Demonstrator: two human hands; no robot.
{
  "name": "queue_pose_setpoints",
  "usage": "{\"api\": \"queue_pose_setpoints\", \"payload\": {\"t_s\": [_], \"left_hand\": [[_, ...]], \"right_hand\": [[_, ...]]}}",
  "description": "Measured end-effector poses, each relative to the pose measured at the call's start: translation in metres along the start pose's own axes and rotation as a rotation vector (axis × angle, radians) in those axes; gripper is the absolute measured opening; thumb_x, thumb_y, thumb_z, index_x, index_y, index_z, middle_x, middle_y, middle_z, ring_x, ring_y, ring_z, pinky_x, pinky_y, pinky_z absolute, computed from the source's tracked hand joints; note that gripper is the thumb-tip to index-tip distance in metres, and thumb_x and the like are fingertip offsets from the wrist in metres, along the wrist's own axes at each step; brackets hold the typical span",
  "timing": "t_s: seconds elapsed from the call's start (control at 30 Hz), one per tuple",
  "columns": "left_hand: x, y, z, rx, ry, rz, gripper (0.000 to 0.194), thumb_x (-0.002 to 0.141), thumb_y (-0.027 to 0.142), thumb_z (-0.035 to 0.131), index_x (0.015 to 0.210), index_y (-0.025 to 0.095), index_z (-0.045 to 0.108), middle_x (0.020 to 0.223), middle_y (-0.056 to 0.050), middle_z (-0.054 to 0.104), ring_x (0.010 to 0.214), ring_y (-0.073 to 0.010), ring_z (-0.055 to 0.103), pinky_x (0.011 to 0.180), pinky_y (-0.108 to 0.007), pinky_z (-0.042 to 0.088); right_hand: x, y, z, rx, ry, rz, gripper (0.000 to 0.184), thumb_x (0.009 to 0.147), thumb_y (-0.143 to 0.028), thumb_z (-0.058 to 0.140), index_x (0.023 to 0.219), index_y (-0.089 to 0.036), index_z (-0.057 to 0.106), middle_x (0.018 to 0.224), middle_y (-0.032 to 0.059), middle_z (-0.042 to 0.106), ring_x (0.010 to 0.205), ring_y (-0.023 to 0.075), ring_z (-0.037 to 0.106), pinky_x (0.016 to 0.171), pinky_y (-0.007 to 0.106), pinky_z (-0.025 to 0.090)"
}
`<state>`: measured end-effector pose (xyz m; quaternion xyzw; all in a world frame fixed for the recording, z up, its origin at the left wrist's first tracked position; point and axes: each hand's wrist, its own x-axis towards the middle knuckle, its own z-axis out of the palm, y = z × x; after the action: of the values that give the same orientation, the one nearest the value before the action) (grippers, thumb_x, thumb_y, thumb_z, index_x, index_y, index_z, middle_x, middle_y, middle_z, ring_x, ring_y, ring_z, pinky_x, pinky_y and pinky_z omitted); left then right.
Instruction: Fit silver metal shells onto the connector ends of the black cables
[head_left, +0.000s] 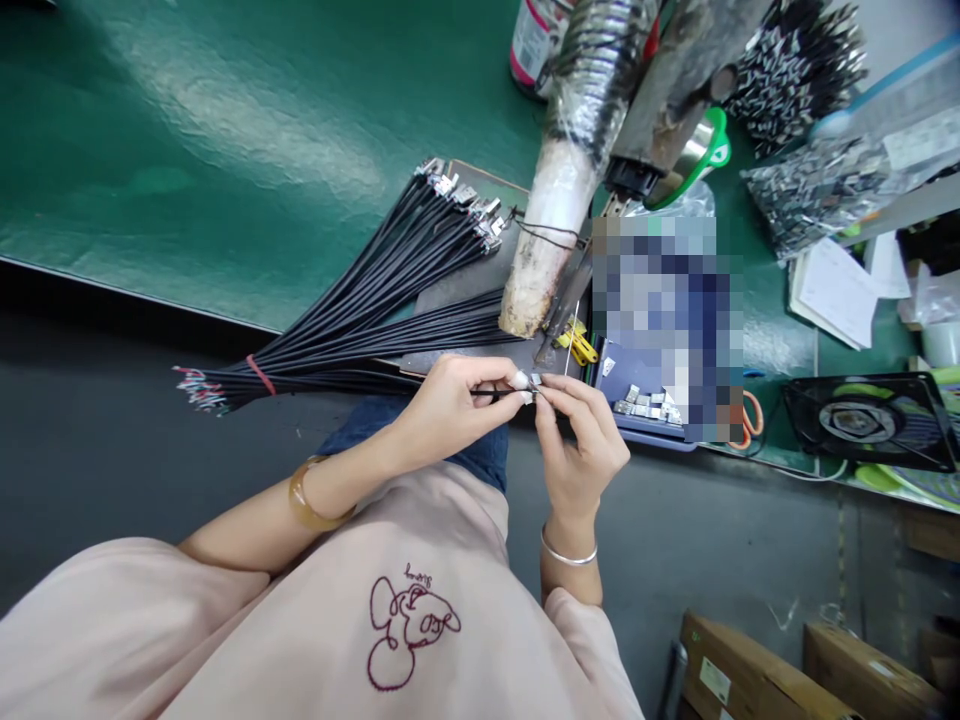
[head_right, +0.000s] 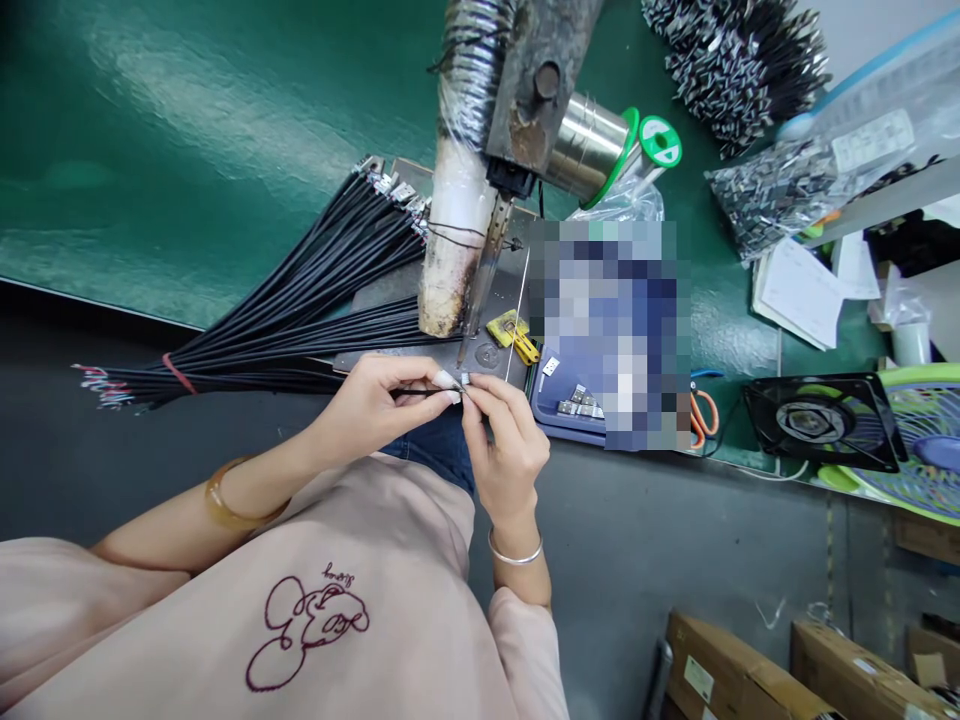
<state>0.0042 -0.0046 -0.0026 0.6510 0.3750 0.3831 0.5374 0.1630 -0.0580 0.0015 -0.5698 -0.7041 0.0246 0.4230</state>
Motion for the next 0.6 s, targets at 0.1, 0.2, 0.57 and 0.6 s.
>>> {"api": "queue_pose_setpoints", "payload": {"t_s": [0.1, 0.2, 0.57, 0.6], "left_hand": [[0.0, -0.001, -0.001, 0.173, 0.022, 0.141, 0.012, 0.086, 0.017, 0.063, 0.076, 0.014, 0.067, 0.06, 0.004, 0.051, 0.054, -0.0073, 0.04, 0.052, -0.021, 0.033], [-0.001, -0.003, -0.001, 0.306, 0.03, 0.265, 0.013, 0.09, 0.015, 0.059, 0.082, 0.015, 0.07, 0.065, 0.002, 0.059, 0.057, -0.0088, 0.047, 0.058, -0.022, 0.038], [-0.004, 0.009, -0.006, -0.038, -0.15, -0.024, 0.023, 0.092, 0.022, 0.053, 0.071, 0.014, 0.059, 0.058, 0.001, 0.059, 0.051, -0.0078, 0.047, 0.054, -0.021, 0.038], [-0.003, 0.01, -0.007, -0.131, -0.172, -0.105, 0.023, 0.091, 0.024, 0.054, 0.071, 0.014, 0.059, 0.056, 0.002, 0.057, 0.05, -0.0076, 0.046, 0.052, -0.02, 0.037]], "right_hand": [[0.0, -0.001, -0.003, -0.074, -0.032, -0.047, 0.024, 0.088, -0.009, 0.062, 0.106, -0.024, 0.068, 0.106, 0.0035, 0.075, 0.096, 0.0146, 0.072, 0.088, 0.028, 0.059], [0.0, -0.002, -0.005, -0.058, -0.047, -0.001, 0.022, 0.087, -0.01, 0.063, 0.102, -0.024, 0.068, 0.104, 0.003, 0.075, 0.095, 0.0148, 0.072, 0.087, 0.029, 0.06], [-0.004, -0.006, 0.007, 0.389, 0.016, 0.372, 0.004, 0.086, -0.02, 0.067, 0.085, -0.021, 0.071, 0.098, 0.004, 0.072, 0.091, 0.0156, 0.071, 0.074, 0.029, 0.061], [-0.004, -0.006, 0.007, 0.372, 0.029, 0.359, 0.005, 0.086, -0.019, 0.067, 0.086, -0.022, 0.071, 0.098, 0.0034, 0.072, 0.09, 0.0158, 0.072, 0.076, 0.031, 0.062]]}}
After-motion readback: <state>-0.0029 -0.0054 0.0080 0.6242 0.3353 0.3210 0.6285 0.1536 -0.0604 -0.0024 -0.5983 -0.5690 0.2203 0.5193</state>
